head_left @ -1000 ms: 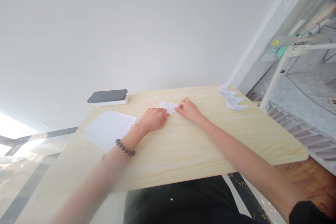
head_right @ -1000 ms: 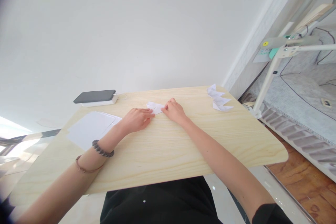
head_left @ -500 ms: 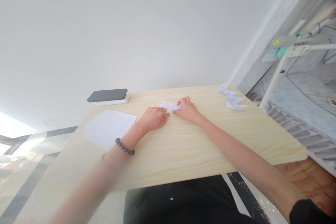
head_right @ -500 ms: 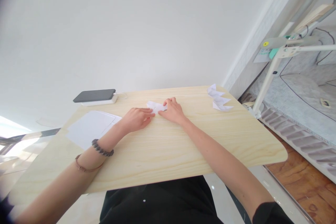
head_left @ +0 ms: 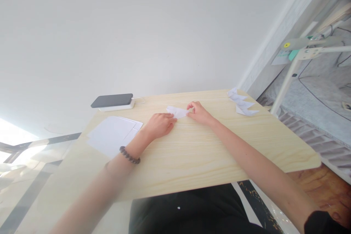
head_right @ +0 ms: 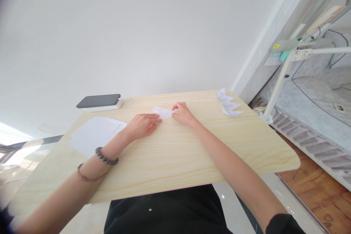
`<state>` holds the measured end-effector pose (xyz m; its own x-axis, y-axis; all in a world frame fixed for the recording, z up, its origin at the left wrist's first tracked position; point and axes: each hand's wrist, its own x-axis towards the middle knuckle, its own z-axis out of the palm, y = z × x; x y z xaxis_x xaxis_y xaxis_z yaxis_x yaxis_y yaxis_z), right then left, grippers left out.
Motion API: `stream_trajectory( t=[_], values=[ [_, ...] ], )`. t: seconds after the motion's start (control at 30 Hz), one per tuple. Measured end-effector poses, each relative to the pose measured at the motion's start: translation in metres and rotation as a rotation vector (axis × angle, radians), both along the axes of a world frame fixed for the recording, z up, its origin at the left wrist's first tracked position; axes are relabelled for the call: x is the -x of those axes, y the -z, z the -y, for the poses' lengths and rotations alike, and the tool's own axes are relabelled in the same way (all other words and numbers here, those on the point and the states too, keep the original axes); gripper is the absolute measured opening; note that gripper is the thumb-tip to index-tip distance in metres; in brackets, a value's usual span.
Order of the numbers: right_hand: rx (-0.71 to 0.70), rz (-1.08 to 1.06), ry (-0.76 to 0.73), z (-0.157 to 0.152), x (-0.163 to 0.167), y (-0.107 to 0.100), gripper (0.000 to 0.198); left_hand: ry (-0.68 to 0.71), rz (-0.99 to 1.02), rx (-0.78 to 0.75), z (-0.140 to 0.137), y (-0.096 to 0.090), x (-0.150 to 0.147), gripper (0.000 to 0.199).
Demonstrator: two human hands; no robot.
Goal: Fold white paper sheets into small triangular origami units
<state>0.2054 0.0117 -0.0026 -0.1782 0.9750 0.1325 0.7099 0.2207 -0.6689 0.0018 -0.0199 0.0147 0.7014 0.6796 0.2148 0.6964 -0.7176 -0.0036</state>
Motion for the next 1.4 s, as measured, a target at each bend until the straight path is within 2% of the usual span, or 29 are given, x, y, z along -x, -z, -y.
stream_trajectory(
  t=[0.17,0.4,0.6,0.77,0.9,1.0,1.13,1.3,1.4],
  values=[
    [-0.121,0.162,0.051,0.005,0.009,0.008,0.03,0.048,0.001,-0.039,0.0,0.005,0.0,0.034],
    [-0.084,0.187,0.028,0.002,0.006,0.008,0.029,0.051,0.081,0.049,-0.001,0.004,0.003,0.031],
    [-0.132,0.223,0.05,0.003,0.009,0.01,0.03,0.05,0.065,0.05,-0.003,0.005,0.003,0.03],
    [-0.169,0.222,0.072,0.005,0.011,0.014,0.041,0.062,0.04,0.034,-0.003,0.003,0.0,0.029],
    [-0.122,0.177,0.072,0.002,0.01,0.014,0.045,0.065,0.012,0.046,-0.001,-0.002,-0.002,0.027],
    [-0.046,0.099,0.047,-0.002,0.006,0.012,0.042,0.053,-0.004,0.047,0.0,-0.004,-0.004,0.028],
    [-0.028,-0.019,0.003,-0.007,-0.002,0.006,0.025,0.045,-0.018,0.056,-0.001,-0.003,-0.004,0.028],
    [0.025,-0.085,-0.021,-0.01,-0.01,0.001,0.026,0.047,-0.01,0.06,-0.001,-0.003,-0.004,0.026],
    [-0.015,-0.059,0.002,-0.007,-0.008,0.002,0.023,0.065,0.003,0.051,0.001,-0.003,-0.002,0.025]
  ],
)
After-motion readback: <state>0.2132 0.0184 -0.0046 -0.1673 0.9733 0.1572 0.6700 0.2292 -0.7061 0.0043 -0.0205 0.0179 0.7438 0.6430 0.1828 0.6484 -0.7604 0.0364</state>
